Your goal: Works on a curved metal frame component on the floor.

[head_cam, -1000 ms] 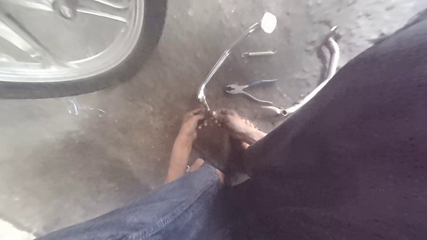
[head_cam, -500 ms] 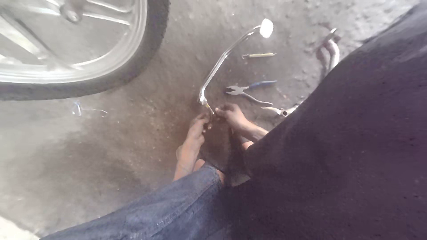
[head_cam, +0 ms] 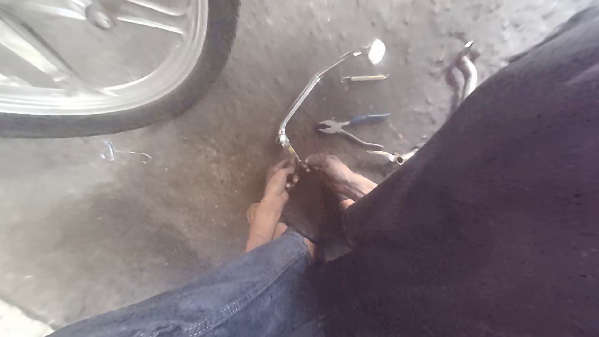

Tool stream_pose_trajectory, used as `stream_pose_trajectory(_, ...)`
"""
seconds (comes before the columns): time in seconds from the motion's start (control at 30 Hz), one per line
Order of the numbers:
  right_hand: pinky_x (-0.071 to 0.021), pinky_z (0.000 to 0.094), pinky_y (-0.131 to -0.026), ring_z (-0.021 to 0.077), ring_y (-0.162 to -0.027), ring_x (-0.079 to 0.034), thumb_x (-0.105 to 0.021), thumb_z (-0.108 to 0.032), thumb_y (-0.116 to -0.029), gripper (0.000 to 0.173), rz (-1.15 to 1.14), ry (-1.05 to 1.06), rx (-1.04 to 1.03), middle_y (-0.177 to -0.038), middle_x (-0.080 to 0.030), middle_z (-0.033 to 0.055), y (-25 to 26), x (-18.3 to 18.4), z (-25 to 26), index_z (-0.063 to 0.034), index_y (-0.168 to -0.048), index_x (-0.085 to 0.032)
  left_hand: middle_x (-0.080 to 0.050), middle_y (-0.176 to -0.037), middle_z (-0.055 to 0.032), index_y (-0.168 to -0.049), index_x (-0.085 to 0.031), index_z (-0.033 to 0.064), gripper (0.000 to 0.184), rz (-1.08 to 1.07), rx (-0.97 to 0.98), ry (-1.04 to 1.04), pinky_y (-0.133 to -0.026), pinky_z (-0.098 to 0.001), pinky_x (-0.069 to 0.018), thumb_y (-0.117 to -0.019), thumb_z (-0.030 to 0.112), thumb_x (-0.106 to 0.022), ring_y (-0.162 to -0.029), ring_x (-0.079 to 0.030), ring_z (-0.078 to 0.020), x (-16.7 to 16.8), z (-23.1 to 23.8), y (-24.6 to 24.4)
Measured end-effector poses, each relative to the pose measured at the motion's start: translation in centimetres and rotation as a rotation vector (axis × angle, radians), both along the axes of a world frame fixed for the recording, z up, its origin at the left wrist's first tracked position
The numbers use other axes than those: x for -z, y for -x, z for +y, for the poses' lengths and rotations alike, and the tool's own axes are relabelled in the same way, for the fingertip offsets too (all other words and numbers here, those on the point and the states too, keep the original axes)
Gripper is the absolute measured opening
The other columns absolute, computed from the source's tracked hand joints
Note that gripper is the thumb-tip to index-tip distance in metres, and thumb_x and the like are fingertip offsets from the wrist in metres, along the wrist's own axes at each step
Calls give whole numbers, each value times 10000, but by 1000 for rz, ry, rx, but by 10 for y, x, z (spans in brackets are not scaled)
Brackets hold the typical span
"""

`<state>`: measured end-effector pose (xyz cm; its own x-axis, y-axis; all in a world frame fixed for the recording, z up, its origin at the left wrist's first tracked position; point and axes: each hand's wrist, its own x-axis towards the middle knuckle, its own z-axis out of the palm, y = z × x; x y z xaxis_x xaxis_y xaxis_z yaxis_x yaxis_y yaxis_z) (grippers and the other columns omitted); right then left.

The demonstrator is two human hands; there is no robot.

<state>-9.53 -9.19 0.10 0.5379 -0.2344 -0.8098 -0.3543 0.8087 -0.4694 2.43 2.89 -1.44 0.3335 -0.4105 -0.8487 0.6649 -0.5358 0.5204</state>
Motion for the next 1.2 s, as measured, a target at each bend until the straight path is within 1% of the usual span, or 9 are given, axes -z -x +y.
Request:
stream_pose_trajectory(0.1, -536, 226, -661, 76, -715, -611, -539, -101, -1038, 127, 51, -36, 16, -864, -645, 15, -3, 0, 2, -39, -1126, -606, -668, -928, -48, -1313, -603, 95, 291, 36, -38, -45, -425, -160, -343, -1035, 100, -516, -511, -453, -28, 0, 0, 2)
stream_pose_trajectory(0.27, -552, 256, -699, 100, -747, -634, -583, -110, -1032, 214, 97, 6, -16, -912, -675, 42, -4, 1, 6, -7, -1217, -609, -636, -880, -26, -1249, -622, 95, 233, 36, -60, -41, -433, -164, -365, -1037, 116, -530, -524, -467, -33, 3, 2, 5)
stream_pose_trajectory(0.43, -565, 267, -694, 113, -749, -650, -649, -117, -997, 192, 117, 66, -51, -911, -696, 54, -6, 2, 10, -23, -1164, -667, -619, -845, -32, -1231, -626, 78, 236, 15, -65, -38, -438, -172, -371, -1019, 63, -522, -523, -468, -45, 3, 1, 4)
stream_pose_trajectory(0.63, -558, 255, -670, 105, -714, -641, -630, -117, -1011, 158, 121, 165, -104, -868, -687, 50, -5, 3, 11, -12, -1126, -662, -619, -867, -28, -1252, -607, 75, 244, 34, -81, -26, -435, -163, -373, -1028, 60, -514, -524, -470, -37, 3, 1, 6)
stream_pose_trajectory(0.83, -561, 279, -711, 103, -737, -636, -621, -71, -1008, 155, 110, 322, -229, -889, -682, 70, -11, -2, -6, 29, -1115, -670, -600, -852, -16, -1178, -625, 96, 201, 37, -62, -27, -430, -161, -359, -1028, 52, -498, -510, -449, -38, 1, 3, 9)
stream_pose_trajectory(0.9, -553, 291, -695, 115, -726, -636, -634, -107, -1002, 153, 121, 305, -271, -868, -690, 62, -8, 6, -8, 7, -1089, -689, -614, -874, -24, -1183, -633, 87, 213, 37, -67, -15, -429, -165, -350, -1023, 43, -499, -513, -445, -38, 2, 5, 12)
stream_pose_trajectory(0.97, -539, 272, -628, 109, -668, -617, -626, -141, -1009, 132, 165, 265, -305, -800, -664, 43, -9, 8, -8, -20, -982, -671, -636, -898, -35, -1194, -642, 71, 215, 22, -67, 5, -427, -163, -355, -1023, 43, -514, -516, -451, -37, 4, 5, 12)
stream_pose_trajectory(1.03, -492, 241, -571, 85, -633, -589, -583, -201, -1045, 193, 201, 203, -347, -780, -658, 19, -12, 7, -6, -43, -971, -664, -639, -898, -37, -1209, -641, 63, 214, 2, -56, 2, -437, -166, -366, -1028, 54, -527, -522, -457, -39, 2, 5, 10)
stream_pose_trajectory(1.2, -516, 234, -622, 64, -656, -579, -527, -205, -1072, 198, 148, 140, -314, -778, -613, 0, -8, 5, -2, -52, -1011, -636, -615, -868, -31, -1216, -635, 65, 222, -21, -58, -23, -439, -164, -374, -1020, 55, -531, -514, -455, -38, -4, 6, 11)
